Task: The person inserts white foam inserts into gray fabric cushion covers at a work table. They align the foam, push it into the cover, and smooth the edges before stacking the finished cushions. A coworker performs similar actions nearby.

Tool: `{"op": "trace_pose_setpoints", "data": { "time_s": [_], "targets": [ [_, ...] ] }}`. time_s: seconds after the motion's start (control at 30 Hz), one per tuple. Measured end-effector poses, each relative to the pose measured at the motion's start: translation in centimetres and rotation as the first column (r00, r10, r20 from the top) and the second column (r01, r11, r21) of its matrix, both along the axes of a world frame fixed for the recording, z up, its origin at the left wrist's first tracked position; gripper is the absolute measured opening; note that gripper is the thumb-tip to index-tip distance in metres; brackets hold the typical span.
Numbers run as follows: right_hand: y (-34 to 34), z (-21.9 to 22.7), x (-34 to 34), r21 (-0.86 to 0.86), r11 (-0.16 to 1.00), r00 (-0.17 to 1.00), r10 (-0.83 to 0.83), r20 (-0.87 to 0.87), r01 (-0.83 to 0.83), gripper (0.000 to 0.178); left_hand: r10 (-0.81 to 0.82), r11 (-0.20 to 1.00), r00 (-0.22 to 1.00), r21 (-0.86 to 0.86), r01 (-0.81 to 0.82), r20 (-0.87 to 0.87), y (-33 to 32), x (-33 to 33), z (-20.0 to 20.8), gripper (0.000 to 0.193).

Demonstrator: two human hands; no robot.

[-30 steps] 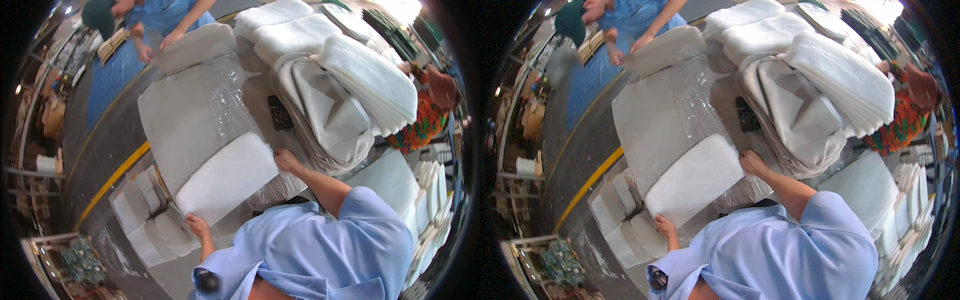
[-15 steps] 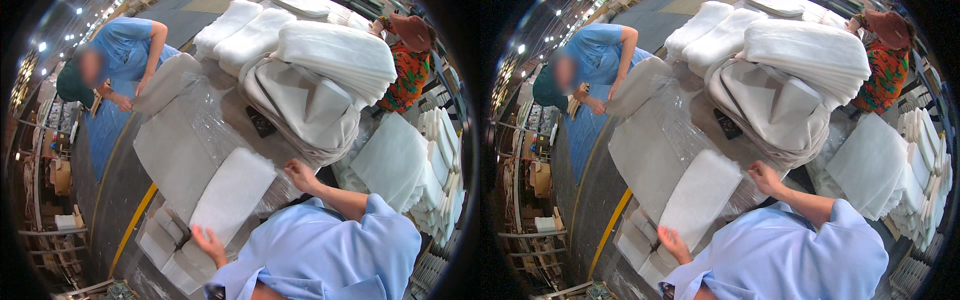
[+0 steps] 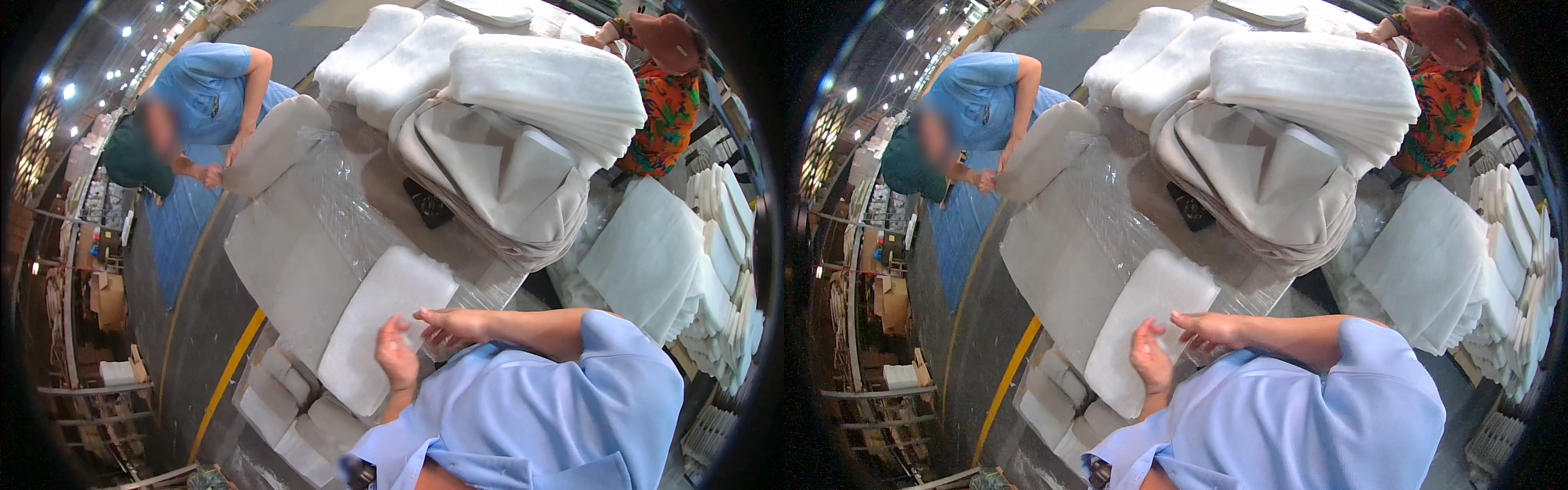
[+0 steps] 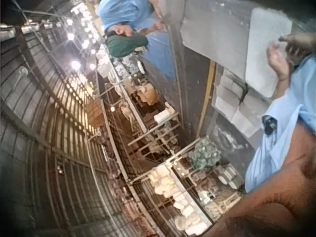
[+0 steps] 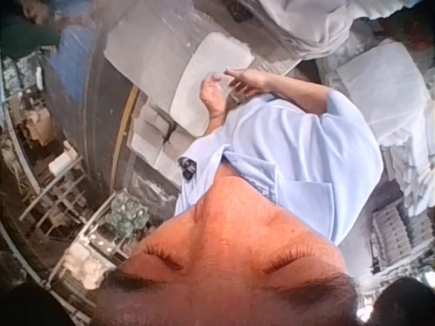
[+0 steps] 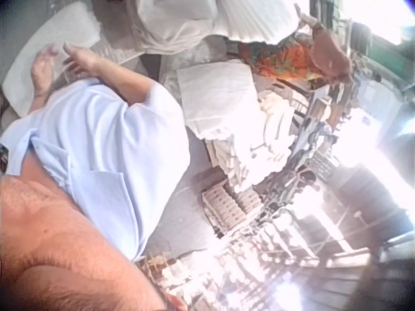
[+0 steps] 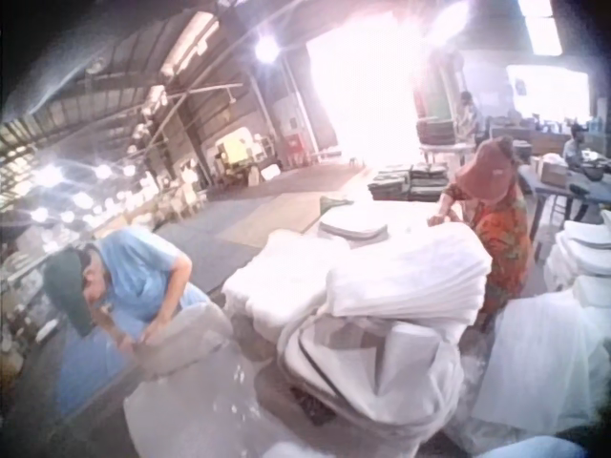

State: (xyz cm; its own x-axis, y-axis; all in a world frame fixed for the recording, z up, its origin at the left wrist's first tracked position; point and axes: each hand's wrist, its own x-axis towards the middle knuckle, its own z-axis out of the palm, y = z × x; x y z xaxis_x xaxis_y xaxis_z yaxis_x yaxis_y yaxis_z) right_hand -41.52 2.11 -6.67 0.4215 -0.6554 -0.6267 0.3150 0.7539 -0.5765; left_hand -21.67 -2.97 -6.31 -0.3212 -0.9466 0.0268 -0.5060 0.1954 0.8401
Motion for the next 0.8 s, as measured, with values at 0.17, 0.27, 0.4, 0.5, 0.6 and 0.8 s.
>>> {"op": "trace_pose_setpoints", "data": {
  "time_s": [0.17, 0.27, 0.4, 0.5, 0.6, 0.8],
  "targets": [
    [-2.7, -4.2, -4.8, -0.483, 0.85, 0.675, -0.483, -0.558, 0.209, 0.079, 0.392, 0.919, 0.884, -0.14, -0.367, 0.254, -3.2, 8.3, -1.6, 0.041],
    [-5.7, -5.6, -6.0, -0.47, 0.839, 0.66, -0.52, -0.542, 0.274, 0.08, 0.449, 0.864, 0.662, -0.105, -0.492, 0.6, -2.8, 12.2, -2.0, 0.06],
    [-7.9, -7.8, -3.6, -0.349, 0.908, 0.685, -0.407, -0.604, 0.232, 0.085, 0.389, 0.864, 0.62, -0.037, -0.502, 0.681, -1.7, 13.3, -2.4, 0.084],
    [-8.9, -8.0, -3.4, -0.219, 0.952, 0.784, -0.302, -0.543, 0.215, 0.089, 0.363, 0.894, 0.666, -0.042, -0.446, 0.651, -1.3, 13.8, -3.5, 0.09],
    [-9.2, -7.5, -3.4, -0.101, 0.967, 0.869, -0.256, -0.423, 0.236, 0.093, 0.36, 0.889, 0.701, 0.002, -0.458, 0.615, -1.4, 14.4, -3.7, 0.09],
    [-8.1, -6.8, -7.2, -0.036, 0.965, 0.928, -0.26, -0.266, 0.26, 0.104, 0.333, 0.892, 0.767, 0.081, -0.446, 0.548, -2.1, 15.5, -3.2, 0.084]
  ]
}}
